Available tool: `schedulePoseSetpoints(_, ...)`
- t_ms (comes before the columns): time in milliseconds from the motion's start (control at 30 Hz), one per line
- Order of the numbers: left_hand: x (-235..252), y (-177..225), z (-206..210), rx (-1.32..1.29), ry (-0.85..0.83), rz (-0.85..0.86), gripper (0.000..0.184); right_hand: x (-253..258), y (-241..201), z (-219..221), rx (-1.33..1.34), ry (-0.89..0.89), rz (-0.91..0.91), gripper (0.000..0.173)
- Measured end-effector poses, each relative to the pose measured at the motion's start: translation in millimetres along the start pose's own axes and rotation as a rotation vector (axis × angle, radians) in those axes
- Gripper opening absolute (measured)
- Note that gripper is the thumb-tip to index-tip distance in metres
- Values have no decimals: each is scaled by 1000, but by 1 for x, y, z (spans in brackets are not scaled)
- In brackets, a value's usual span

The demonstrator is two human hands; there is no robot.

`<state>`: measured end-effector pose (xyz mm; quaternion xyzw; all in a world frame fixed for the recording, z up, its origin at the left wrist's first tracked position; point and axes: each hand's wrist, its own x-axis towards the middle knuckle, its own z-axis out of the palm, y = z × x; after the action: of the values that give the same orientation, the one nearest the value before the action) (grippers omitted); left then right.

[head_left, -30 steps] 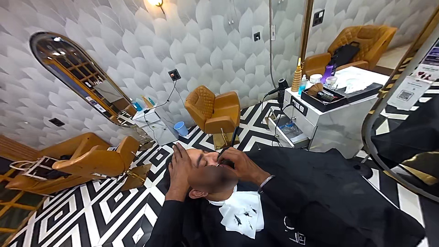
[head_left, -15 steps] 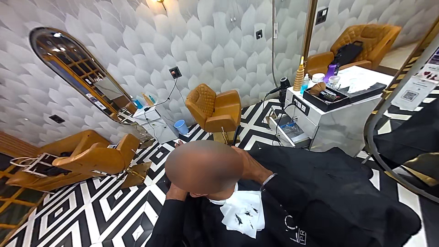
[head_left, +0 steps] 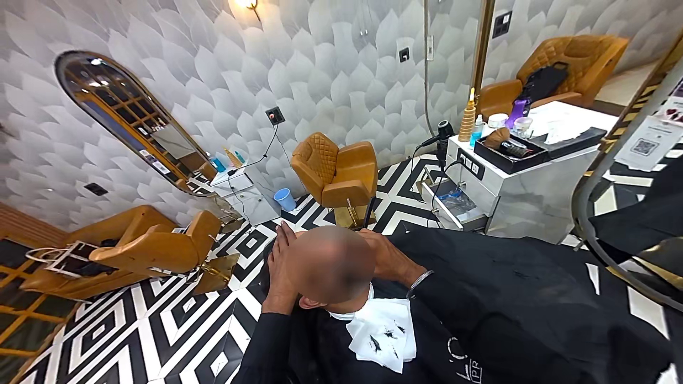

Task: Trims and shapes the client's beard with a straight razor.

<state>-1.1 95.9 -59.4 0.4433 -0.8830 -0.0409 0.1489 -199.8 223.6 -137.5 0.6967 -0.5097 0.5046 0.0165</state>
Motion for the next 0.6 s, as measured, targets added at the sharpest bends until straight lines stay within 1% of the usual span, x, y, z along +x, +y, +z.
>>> schedulePoseSetpoints(167, 0, 1, -3, 3, -23, -6, 148, -2, 2, -1, 1, -14, 8, 13)
schedulePoseSetpoints(300, 2, -2, 3, 21, -6, -4, 148, -4, 5, 0, -7, -13, 2, 12)
schedulePoseSetpoints(600, 1, 1, -2, 18, -32, -9, 147, -3, 2, 1, -12, 28, 21, 11)
